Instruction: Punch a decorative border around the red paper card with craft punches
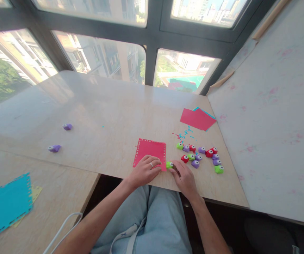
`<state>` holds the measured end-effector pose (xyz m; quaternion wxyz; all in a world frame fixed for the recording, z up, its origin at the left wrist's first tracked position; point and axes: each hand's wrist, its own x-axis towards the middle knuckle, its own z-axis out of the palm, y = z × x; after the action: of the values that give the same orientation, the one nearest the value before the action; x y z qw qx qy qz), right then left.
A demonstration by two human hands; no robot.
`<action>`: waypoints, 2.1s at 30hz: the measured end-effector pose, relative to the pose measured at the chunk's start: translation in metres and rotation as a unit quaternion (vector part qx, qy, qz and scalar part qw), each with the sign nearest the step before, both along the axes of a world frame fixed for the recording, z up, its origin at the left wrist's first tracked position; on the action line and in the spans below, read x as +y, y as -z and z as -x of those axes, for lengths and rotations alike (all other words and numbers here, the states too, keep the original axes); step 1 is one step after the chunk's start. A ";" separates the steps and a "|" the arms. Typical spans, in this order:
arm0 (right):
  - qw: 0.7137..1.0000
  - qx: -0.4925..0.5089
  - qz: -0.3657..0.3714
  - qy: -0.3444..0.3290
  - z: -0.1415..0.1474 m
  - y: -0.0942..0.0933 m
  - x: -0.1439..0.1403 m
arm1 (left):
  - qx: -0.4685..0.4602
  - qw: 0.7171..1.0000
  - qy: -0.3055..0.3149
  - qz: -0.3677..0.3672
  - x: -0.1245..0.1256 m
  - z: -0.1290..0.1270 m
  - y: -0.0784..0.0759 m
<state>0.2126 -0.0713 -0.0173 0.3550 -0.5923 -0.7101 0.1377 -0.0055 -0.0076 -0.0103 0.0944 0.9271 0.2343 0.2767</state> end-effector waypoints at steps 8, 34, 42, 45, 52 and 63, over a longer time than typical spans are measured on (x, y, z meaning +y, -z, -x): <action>1.000 -0.002 0.004 -0.007 0.001 0.001 0.002 | 0.012 0.999 -0.026 -0.019 0.000 0.000 -0.001; 1.000 0.002 -0.005 -0.005 0.001 0.001 0.002 | 0.010 0.997 0.010 -0.078 0.000 -0.002 -0.002; 0.999 0.029 -0.012 0.009 0.002 0.000 0.002 | -0.013 0.998 0.037 -0.042 0.000 -0.004 -0.003; 0.999 0.036 -0.017 0.018 0.002 0.001 0.002 | -0.015 1.000 0.023 0.010 0.000 -0.004 -0.003; 0.999 0.036 -0.029 0.001 0.001 0.003 0.002 | -0.056 0.981 -0.087 0.164 0.005 -0.008 0.008; 0.999 0.048 -0.008 -0.018 0.000 0.001 -0.002 | -0.106 0.969 -0.094 0.203 0.008 -0.009 0.010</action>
<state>0.2124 -0.0737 -0.0179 0.3906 -0.5691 -0.7041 0.1666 0.0040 0.0007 -0.0198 0.2788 0.8279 0.3599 0.3276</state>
